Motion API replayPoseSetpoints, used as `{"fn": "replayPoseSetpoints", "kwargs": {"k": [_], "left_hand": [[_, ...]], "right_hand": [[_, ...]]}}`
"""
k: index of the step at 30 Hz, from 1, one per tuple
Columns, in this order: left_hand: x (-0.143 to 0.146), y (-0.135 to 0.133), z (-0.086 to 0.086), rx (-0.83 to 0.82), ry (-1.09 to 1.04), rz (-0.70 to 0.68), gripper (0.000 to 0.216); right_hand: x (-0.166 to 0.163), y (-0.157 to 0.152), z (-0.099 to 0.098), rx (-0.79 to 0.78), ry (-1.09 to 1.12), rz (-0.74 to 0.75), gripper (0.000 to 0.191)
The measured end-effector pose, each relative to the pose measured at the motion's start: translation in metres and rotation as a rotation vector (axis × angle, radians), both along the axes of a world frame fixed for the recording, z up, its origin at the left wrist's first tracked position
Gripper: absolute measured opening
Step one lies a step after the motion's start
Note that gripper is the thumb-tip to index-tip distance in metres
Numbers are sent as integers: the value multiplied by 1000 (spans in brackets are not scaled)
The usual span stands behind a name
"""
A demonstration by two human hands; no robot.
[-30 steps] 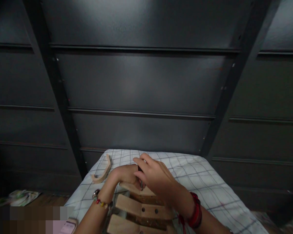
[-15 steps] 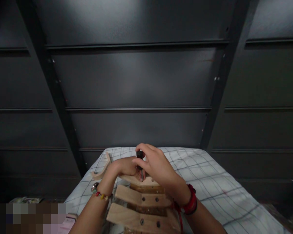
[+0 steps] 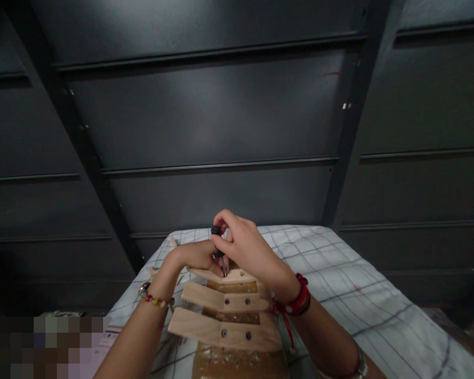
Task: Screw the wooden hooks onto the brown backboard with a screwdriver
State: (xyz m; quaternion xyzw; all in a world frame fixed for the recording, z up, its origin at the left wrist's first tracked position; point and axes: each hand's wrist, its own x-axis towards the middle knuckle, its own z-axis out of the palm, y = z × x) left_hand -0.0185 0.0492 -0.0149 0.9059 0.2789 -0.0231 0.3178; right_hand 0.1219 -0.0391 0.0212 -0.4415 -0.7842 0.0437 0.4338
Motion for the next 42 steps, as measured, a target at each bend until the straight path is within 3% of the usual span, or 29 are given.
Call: {"fn": "replayPoseSetpoints", "kwargs": {"k": [6, 13, 20, 24, 30, 34, 37, 39, 42], "left_hand": [[0, 1, 0, 7, 10, -20, 14], [0, 0, 0, 11, 33, 4, 18], [0, -1, -1, -2, 39, 12, 20], [0, -1, -2, -2, 31, 23, 18], [0, -1, -3, 4, 35, 19, 19], [-2, -1, -2, 15, 47, 20, 20], [-3, -2, -1, 23, 47, 24, 22], [-3, -2, 0, 23, 44, 22, 25], [-2, -4, 1, 19, 38, 10, 24]], "right_hand": [[9, 13, -4, 115, -46, -50, 8], [13, 9, -1, 43, -97, 87, 23], [6, 7, -4, 85, -11, 9, 24], [1, 5, -4, 88, -19, -37, 9], [-1, 5, -8, -24, 78, -3, 15], [2, 6, -6, 18, -12, 65, 14], [8, 5, -2, 19, -99, 97, 24], [11, 4, -1, 5, -118, 72, 26], [12, 4, 0, -15, -73, 6, 15]]}}
